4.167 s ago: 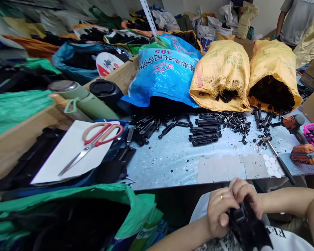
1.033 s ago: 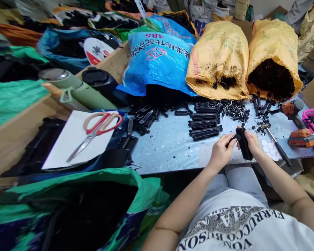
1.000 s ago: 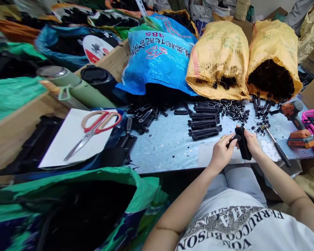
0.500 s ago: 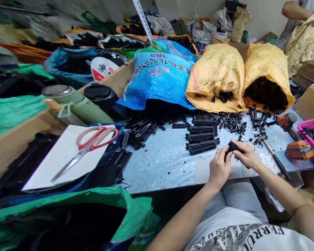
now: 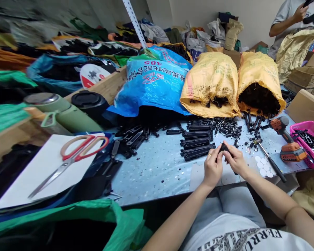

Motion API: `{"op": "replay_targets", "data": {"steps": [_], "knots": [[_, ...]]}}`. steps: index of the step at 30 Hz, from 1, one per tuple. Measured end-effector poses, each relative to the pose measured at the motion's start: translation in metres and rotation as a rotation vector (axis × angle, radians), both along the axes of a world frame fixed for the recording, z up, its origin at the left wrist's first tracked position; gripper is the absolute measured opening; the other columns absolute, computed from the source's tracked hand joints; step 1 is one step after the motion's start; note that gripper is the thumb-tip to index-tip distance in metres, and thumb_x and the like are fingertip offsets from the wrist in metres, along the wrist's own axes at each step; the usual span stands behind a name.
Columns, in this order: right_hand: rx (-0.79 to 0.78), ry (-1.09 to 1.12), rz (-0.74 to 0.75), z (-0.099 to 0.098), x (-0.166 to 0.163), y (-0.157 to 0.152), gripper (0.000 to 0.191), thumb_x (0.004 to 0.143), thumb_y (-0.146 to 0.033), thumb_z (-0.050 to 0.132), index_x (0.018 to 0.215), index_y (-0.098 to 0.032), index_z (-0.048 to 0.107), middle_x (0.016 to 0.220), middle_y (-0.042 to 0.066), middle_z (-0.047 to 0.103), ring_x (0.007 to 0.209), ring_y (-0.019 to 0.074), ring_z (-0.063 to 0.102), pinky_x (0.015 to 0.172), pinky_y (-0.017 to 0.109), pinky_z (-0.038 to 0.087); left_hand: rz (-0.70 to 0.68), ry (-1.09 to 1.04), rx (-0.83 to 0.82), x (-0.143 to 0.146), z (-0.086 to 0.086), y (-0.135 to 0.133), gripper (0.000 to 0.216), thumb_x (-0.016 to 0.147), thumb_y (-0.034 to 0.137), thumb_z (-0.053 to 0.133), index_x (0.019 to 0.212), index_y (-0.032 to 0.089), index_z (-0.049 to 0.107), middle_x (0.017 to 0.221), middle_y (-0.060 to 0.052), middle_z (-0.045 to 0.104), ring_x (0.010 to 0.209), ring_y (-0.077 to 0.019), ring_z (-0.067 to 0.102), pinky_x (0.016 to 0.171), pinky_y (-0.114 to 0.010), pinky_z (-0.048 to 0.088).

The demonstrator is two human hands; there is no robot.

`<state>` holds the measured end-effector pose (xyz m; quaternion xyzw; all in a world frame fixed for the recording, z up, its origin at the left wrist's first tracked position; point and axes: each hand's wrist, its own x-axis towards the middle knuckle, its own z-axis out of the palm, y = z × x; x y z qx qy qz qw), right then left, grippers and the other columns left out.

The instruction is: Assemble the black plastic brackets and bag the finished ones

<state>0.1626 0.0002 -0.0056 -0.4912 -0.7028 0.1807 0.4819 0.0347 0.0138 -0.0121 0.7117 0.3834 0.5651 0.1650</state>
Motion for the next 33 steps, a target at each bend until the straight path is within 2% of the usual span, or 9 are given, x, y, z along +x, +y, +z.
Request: {"op": "replay_targets", "data": {"steps": [3,5,17,21,24,26,29,31,33], "knots": [[0.044,0.015,-0.047,0.004,-0.008,-0.001,0.047,0.094,-0.043,0.038,0.134,-0.021,0.048,0.103,0.010,0.064,0.088,0.0187,0.061,0.079,0.033,0.052,0.124,-0.084,0.018,0.009,0.006,-0.006,0.033,0.094,0.025,0.038,0.120,0.017,0.057,0.099,-0.011,0.064,0.092,-0.0172,0.060,0.079,-0.031,0.052],[0.079,0.025,-0.072,0.005,-0.012,-0.004,0.047,0.094,-0.043,0.036,0.134,-0.021,0.047,0.106,0.010,0.064,0.094,0.0193,0.060,0.082,0.034,0.051,0.125,-0.088,0.040,0.011,0.010,-0.010,0.033,0.094,0.025,0.038,0.118,0.016,0.059,0.096,-0.011,0.065,0.089,-0.0166,0.060,0.078,-0.031,0.052],[0.186,-0.024,-0.015,0.009,-0.007,-0.011,0.052,0.093,-0.043,0.038,0.140,-0.019,0.038,0.100,0.010,0.064,0.084,0.0193,0.060,0.075,0.034,0.052,-0.132,0.034,0.182,-0.018,0.026,0.002,0.029,0.093,0.022,0.043,0.116,0.016,0.058,0.091,-0.007,0.064,0.081,-0.0135,0.059,0.072,-0.027,0.052],[0.062,-0.034,-0.023,0.007,-0.005,-0.013,0.056,0.092,-0.049,0.036,0.140,-0.020,0.038,0.100,0.011,0.063,0.087,0.0217,0.060,0.078,0.038,0.051,-0.190,0.095,0.111,-0.024,0.031,0.006,0.031,0.094,0.028,0.040,0.116,0.018,0.059,0.090,-0.007,0.064,0.080,-0.0138,0.059,0.072,-0.028,0.052],[-0.078,-0.050,-0.020,-0.001,-0.007,-0.011,0.056,0.093,-0.048,0.035,0.142,-0.021,0.035,0.106,0.011,0.061,0.084,0.0202,0.060,0.078,0.037,0.051,-0.122,0.082,-0.010,-0.019,0.018,0.007,0.032,0.094,0.033,0.038,0.112,0.018,0.060,0.091,-0.007,0.063,0.084,-0.0152,0.059,0.077,-0.031,0.051],[-0.160,-0.097,0.029,-0.010,-0.005,-0.003,0.053,0.094,-0.046,0.034,0.142,-0.023,0.034,0.110,0.010,0.060,0.081,0.0177,0.061,0.077,0.035,0.052,-0.035,0.021,-0.145,-0.012,0.000,0.004,0.033,0.094,0.037,0.038,0.111,0.018,0.059,0.093,-0.007,0.063,0.084,-0.0152,0.060,0.076,-0.031,0.051],[-0.268,-0.310,0.130,-0.021,0.014,0.025,0.045,0.094,-0.043,0.039,0.134,-0.024,0.046,0.107,0.007,0.063,0.083,0.0165,0.061,0.079,0.034,0.050,0.087,-0.091,-0.437,-0.006,-0.034,-0.006,0.035,0.095,0.037,0.033,0.117,0.017,0.051,0.089,-0.006,0.061,0.065,-0.0118,0.060,0.062,-0.027,0.052],[-0.309,-0.460,0.063,-0.022,0.041,0.054,0.040,0.092,-0.041,0.044,0.127,-0.022,0.054,0.106,0.008,0.064,0.087,0.0164,0.060,0.079,0.032,0.049,0.139,-0.020,-0.547,-0.009,-0.049,-0.014,0.036,0.094,0.034,0.034,0.122,0.016,0.047,0.092,-0.008,0.060,0.065,-0.0138,0.061,0.060,-0.029,0.052],[-0.318,-0.562,-0.140,-0.018,0.076,0.088,0.040,0.091,-0.038,0.046,0.124,-0.017,0.055,0.109,0.011,0.063,0.092,0.0156,0.058,0.079,0.029,0.047,0.175,0.196,-0.488,-0.014,-0.055,-0.020,0.038,0.090,0.027,0.042,0.126,0.015,0.045,0.109,-0.015,0.057,0.091,-0.0228,0.062,0.076,-0.039,0.052]]}}
